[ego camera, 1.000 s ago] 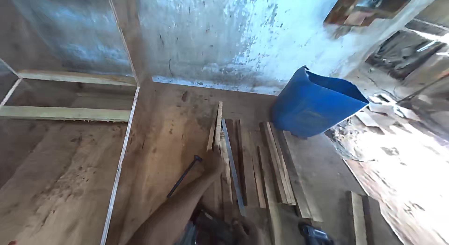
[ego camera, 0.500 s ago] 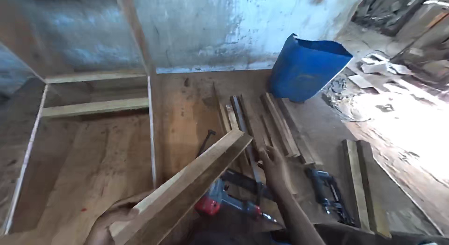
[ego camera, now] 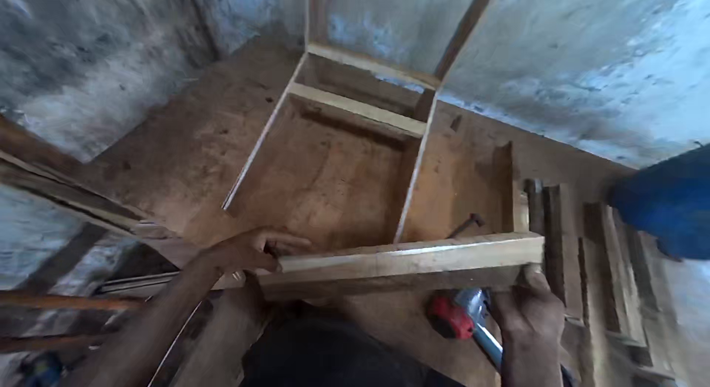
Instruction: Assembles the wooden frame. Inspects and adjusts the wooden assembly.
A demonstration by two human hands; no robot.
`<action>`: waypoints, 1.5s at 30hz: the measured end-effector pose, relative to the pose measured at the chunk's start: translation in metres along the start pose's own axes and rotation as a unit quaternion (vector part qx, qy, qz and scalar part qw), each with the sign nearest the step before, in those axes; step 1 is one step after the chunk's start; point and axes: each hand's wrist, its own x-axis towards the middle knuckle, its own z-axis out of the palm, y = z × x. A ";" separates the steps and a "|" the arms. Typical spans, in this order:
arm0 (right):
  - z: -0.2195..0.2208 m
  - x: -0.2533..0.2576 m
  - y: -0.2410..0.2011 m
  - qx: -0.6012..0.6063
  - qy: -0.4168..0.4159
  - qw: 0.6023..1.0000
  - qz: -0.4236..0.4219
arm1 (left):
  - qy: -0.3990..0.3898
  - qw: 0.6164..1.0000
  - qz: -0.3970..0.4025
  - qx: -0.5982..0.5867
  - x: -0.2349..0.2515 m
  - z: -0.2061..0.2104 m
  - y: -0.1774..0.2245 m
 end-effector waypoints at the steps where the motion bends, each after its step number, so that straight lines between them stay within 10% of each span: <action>1: 0.010 -0.006 0.004 0.023 -0.034 0.999 -0.015 | 0.003 1.000 0.015 -0.002 -0.006 -0.012 -0.001; 9: 0.067 -0.040 0.022 0.163 -0.074 0.980 -0.084 | -0.053 0.988 0.137 0.048 -0.022 -0.087 -0.011; 15: 0.127 -0.062 0.009 0.156 -0.108 0.969 -0.158 | 0.053 0.971 0.185 0.144 -0.005 -0.097 -0.059; 18: 0.104 -0.044 0.012 -0.031 -0.212 0.967 -0.141 | 0.146 0.945 0.161 0.245 0.001 -0.100 -0.077; 27: 0.025 -0.033 0.138 -0.615 -0.259 0.736 -0.116 | 0.289 0.833 0.048 0.469 0.029 -0.118 -0.159; 39: 0.022 -0.037 0.202 -0.821 -0.259 0.496 -0.117 | 0.126 0.851 0.066 0.506 0.111 -0.044 -0.174; 45: 0.027 -0.030 0.217 -0.843 -0.250 0.446 -0.168 | 0.121 0.843 0.025 0.524 0.124 -0.045 -0.167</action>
